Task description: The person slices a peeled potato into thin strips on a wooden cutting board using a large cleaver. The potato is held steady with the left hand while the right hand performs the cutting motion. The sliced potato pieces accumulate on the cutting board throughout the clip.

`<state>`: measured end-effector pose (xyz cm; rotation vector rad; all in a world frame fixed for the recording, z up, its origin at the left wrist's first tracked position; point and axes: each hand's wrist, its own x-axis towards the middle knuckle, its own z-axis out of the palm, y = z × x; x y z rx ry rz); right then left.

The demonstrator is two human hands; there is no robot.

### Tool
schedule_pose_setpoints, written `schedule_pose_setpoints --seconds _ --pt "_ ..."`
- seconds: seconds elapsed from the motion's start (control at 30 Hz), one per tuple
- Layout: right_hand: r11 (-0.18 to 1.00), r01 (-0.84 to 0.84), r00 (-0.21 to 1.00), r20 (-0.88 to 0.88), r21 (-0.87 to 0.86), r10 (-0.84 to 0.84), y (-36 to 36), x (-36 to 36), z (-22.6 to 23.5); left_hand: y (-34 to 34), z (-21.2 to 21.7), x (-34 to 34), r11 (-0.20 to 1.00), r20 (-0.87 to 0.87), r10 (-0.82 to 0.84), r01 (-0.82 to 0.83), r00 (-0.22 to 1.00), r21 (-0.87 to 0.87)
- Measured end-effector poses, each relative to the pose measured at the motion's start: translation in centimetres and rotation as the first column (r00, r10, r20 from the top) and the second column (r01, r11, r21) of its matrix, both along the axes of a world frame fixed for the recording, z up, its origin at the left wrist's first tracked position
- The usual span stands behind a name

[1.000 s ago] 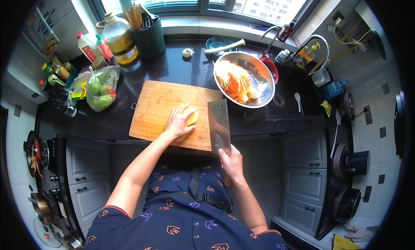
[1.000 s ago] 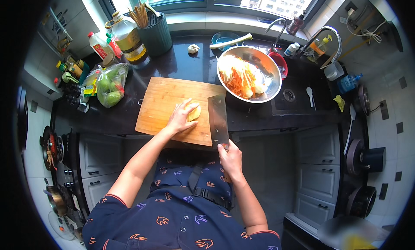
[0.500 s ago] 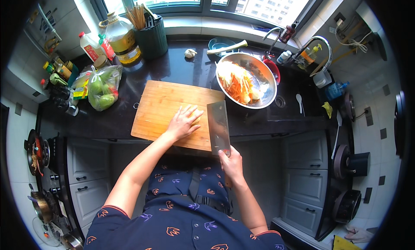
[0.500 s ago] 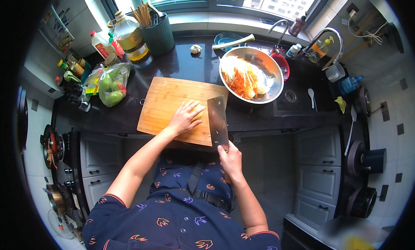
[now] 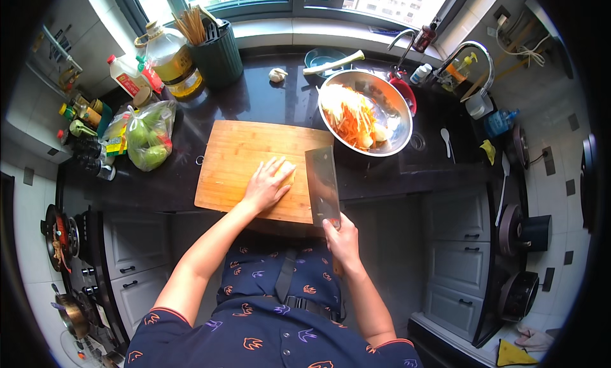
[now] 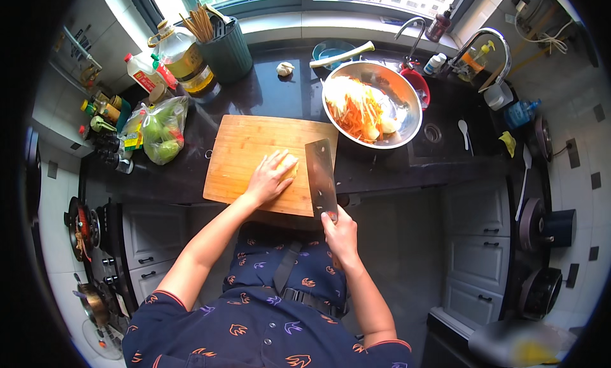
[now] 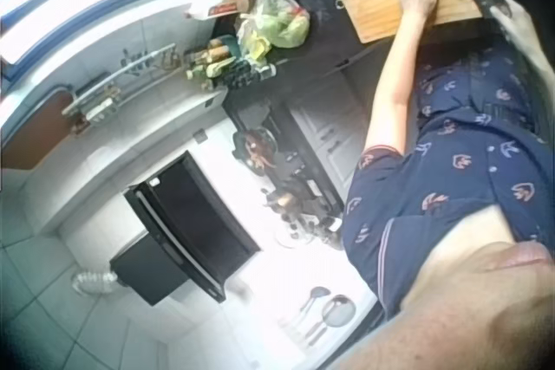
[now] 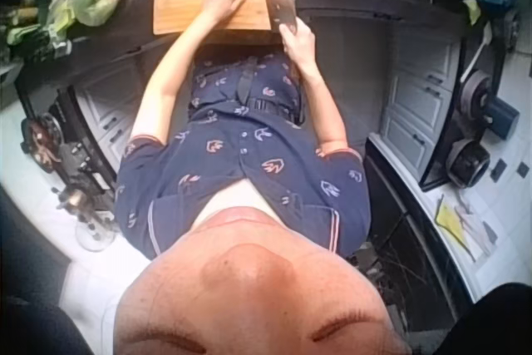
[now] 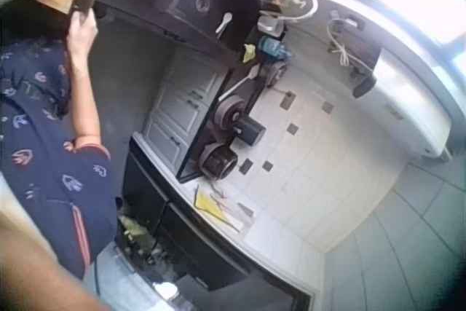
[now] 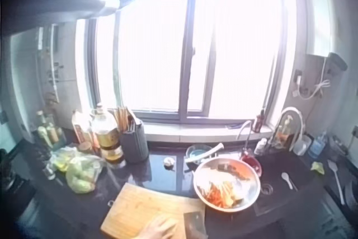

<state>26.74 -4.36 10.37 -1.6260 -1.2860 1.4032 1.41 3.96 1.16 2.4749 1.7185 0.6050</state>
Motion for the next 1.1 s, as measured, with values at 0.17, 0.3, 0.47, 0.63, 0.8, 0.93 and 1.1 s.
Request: schedule_pose_setpoints --seconds 0.17,0.3,0.47,0.63,0.8,0.93,1.1 --pt "1.0 -0.023 0.999 0.023 -0.001 0.023 0.6 -0.7 0.1 -0.3 -0.9 -1.7 0.989 0.169 0.009 0.017 0.986 -0.15" --pt "0.999 -0.037 0.999 0.04 0.009 0.037 0.6 -1.1 0.3 -0.5 0.3 -1.3 0.999 0.054 0.022 -0.02 0.998 -0.051" --pt "0.998 -0.052 0.997 0.066 0.018 0.05 0.5 -0.9 0.0 -2.4 -0.4 -2.6 1.0 0.072 0.012 -0.011 0.997 -0.014" --pt "0.999 -0.052 0.996 0.069 0.013 0.051 0.2 -0.7 -0.1 -2.1 1.5 -1.4 0.977 0.181 0.168 -0.139 0.969 -0.161" --pt "0.998 -0.056 0.998 0.04 0.019 0.055 -0.2 -0.9 0.2 -1.4 -1.7 -1.7 0.995 0.116 0.098 -0.096 0.988 -0.02" --pt "0.999 -0.043 0.998 0.052 0.023 0.042 -0.7 -0.4 0.0 -2.7 0.4 -2.9 0.994 -0.026 -0.004 0.007 1.0 0.11" --pt "0.998 -0.062 0.996 0.069 0.03 0.06 -0.7 -0.1 -0.1 -1.7 -1.1 -6.5 0.988 0.18 -0.115 0.131 0.977 -0.081"
